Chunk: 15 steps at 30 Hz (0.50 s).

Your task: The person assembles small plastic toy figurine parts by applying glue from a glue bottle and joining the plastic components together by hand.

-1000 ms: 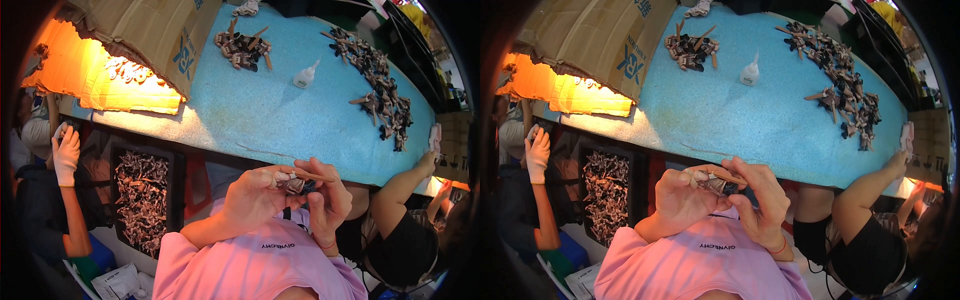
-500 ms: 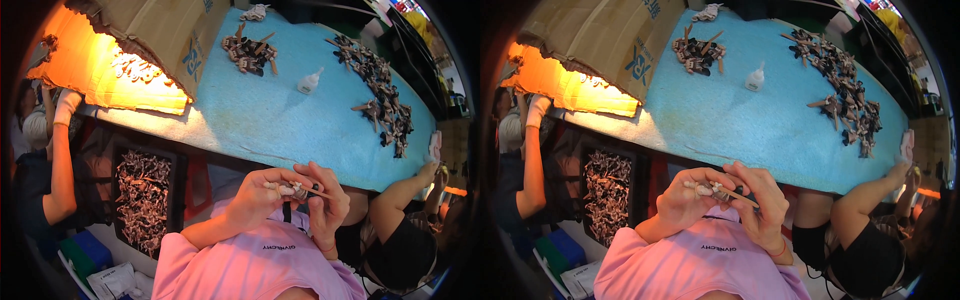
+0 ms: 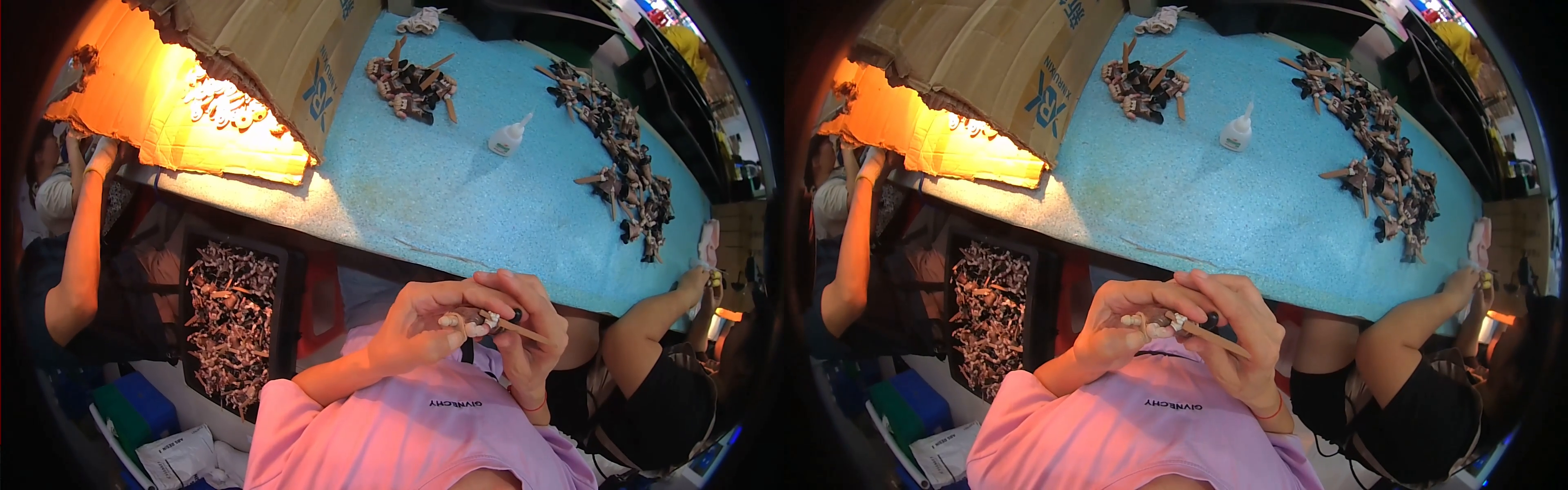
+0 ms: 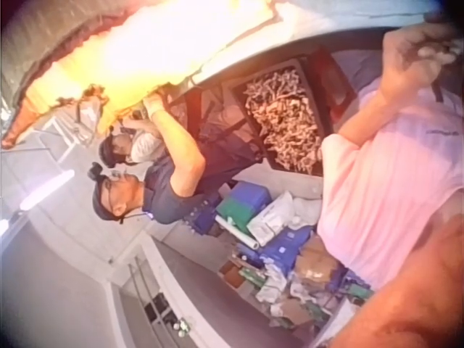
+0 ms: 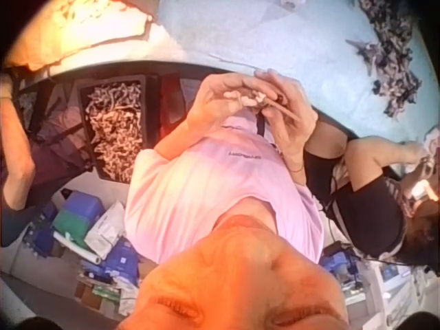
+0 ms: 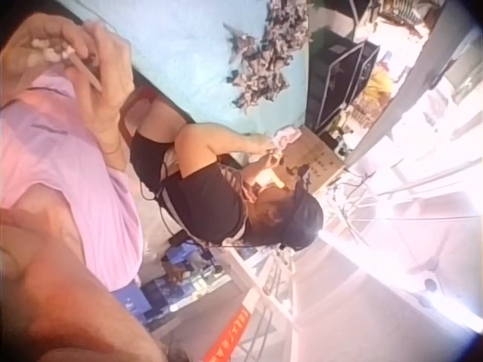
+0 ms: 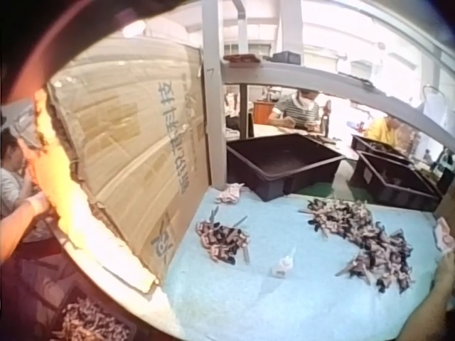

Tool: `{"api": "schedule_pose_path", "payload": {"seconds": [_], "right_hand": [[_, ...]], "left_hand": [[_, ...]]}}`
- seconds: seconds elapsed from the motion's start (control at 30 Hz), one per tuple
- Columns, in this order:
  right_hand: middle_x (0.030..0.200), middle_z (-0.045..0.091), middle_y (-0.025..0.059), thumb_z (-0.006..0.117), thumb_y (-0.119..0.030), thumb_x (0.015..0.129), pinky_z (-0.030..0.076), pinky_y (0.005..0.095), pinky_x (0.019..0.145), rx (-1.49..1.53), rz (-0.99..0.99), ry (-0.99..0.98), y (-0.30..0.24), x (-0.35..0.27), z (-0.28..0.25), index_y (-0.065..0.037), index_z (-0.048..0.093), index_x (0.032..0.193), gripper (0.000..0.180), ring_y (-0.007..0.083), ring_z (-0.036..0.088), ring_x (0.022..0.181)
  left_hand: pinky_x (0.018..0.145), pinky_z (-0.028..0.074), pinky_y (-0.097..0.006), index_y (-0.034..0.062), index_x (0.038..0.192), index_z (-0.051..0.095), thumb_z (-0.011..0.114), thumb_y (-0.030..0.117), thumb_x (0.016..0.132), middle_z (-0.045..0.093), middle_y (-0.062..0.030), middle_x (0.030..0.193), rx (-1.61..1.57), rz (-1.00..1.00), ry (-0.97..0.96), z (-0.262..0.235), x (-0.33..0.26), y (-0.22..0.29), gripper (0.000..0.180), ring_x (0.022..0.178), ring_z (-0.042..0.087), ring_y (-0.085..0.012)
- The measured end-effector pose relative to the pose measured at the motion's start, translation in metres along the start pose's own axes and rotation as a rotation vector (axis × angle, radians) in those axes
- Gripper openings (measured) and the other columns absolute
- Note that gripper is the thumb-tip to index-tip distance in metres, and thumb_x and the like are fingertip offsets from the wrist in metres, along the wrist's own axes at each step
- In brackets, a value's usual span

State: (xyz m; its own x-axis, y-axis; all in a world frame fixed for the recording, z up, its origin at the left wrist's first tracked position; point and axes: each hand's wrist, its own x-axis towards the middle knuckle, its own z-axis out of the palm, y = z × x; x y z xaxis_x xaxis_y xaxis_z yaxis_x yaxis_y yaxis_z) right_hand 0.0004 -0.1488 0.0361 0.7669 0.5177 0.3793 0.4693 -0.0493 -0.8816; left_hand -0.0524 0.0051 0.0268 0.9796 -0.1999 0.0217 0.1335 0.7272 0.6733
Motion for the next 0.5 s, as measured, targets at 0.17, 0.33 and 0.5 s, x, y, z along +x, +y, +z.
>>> {"api": "schedule_pose_path", "payload": {"seconds": [0.17,0.33,0.5], "right_hand": [[0.098,0.063,0.0175,0.069,-0.008,0.065,0.050,0.0273,0.062,0.012,-0.016,0.010,0.002,0.000,0.001,0.006,0.053,0.114,0.053,0.0257,0.059,0.086],[0.101,0.063,0.0163,0.071,-0.012,0.064,0.047,0.0274,0.061,-0.043,0.008,-0.024,0.001,-0.001,-0.001,0.005,0.053,0.113,0.055,0.0235,0.058,0.082],[0.102,0.063,0.0156,0.072,-0.016,0.064,0.044,0.0265,0.059,-0.038,-0.031,0.028,0.006,-0.003,0.003,0.005,0.053,0.113,0.057,0.0219,0.057,0.078]], "left_hand": [[0.075,0.040,-0.021,-0.0075,0.107,0.056,0.048,0.006,0.073,0.056,-0.0039,0.092,0.013,0.010,0.008,0.000,0.001,0.000,0.038,0.075,0.045,-0.0044],[0.074,0.043,-0.022,-0.0070,0.105,0.057,0.045,0.004,0.075,0.057,-0.0064,0.091,-0.162,-0.131,0.055,-0.003,0.001,0.002,0.034,0.076,0.049,-0.0075],[0.075,0.044,-0.031,-0.0143,0.106,0.050,0.054,0.029,0.073,0.054,-0.0288,0.105,-0.213,-0.229,0.085,-0.003,0.004,0.008,0.055,0.089,0.057,-0.0244]]}}
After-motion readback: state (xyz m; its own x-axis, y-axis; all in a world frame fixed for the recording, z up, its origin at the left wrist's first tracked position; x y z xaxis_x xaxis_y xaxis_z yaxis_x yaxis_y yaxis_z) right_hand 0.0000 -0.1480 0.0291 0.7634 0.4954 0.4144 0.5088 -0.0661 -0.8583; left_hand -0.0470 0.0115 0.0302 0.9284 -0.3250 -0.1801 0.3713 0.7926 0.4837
